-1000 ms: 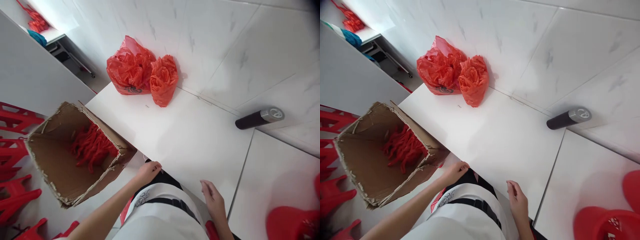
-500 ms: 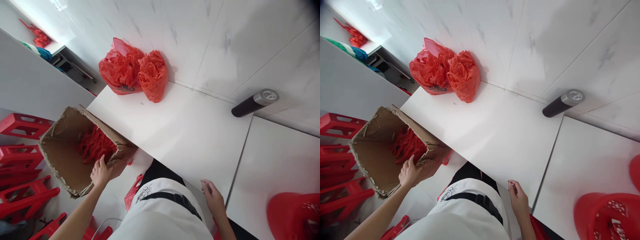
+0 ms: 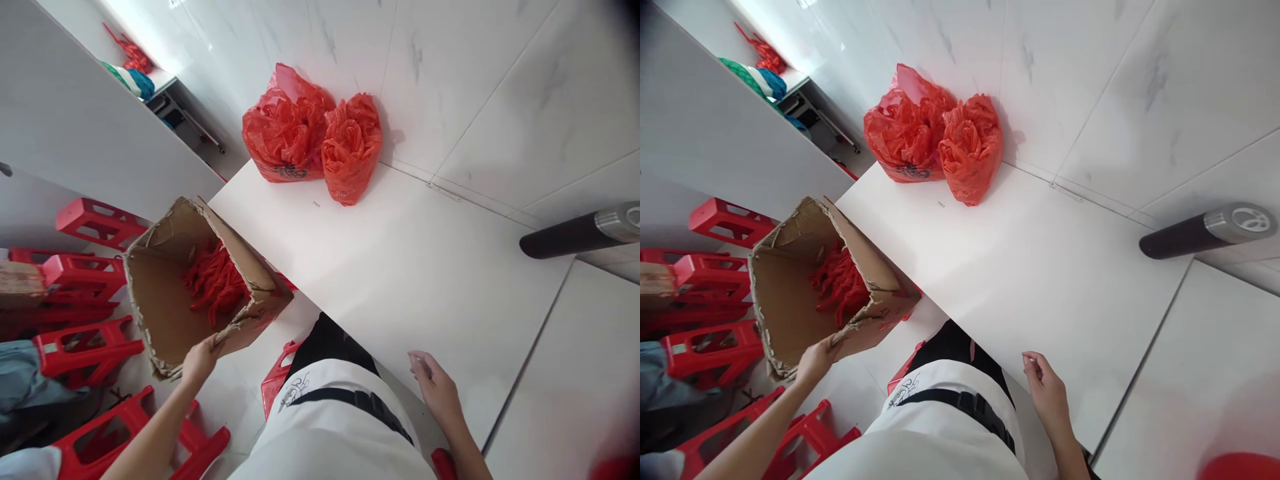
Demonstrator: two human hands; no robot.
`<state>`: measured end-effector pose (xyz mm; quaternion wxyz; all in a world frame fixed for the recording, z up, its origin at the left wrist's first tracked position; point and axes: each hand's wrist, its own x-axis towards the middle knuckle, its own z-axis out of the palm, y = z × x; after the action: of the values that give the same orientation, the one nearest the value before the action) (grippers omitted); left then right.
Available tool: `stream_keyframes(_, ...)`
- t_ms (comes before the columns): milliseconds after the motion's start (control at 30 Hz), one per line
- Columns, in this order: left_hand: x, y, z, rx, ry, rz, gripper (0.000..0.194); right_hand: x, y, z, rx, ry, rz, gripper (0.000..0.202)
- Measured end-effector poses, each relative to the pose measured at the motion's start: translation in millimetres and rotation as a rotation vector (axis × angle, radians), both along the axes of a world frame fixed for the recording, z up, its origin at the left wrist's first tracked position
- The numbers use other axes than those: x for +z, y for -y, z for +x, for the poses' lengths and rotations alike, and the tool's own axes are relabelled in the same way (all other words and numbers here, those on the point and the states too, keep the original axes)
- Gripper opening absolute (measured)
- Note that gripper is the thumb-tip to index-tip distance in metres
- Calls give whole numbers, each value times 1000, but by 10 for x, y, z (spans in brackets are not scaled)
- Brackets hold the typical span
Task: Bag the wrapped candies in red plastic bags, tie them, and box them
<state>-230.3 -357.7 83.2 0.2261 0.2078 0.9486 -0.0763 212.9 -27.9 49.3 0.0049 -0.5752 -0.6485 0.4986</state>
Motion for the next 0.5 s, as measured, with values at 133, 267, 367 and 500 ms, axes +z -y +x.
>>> stream_keyframes(133, -202, -17, 191, -34, 50, 18, 39, 10, 91, -60, 13, -3, -25, 47)
stream_keyframes(267, -258, 0, 175, -78, 82, 51, 35, 50, 153, -166, 40, 10, -48, 47)
stream_keyframes(367, -277, -1, 157, -118, 91, 88, 37, 78, 159, -246, 57, 8, -43, 47)
stream_keyframes(500, -308, -59, 184, -191, 103, 157, 41, 70, 149, -270, 55, 1, -34, 46)
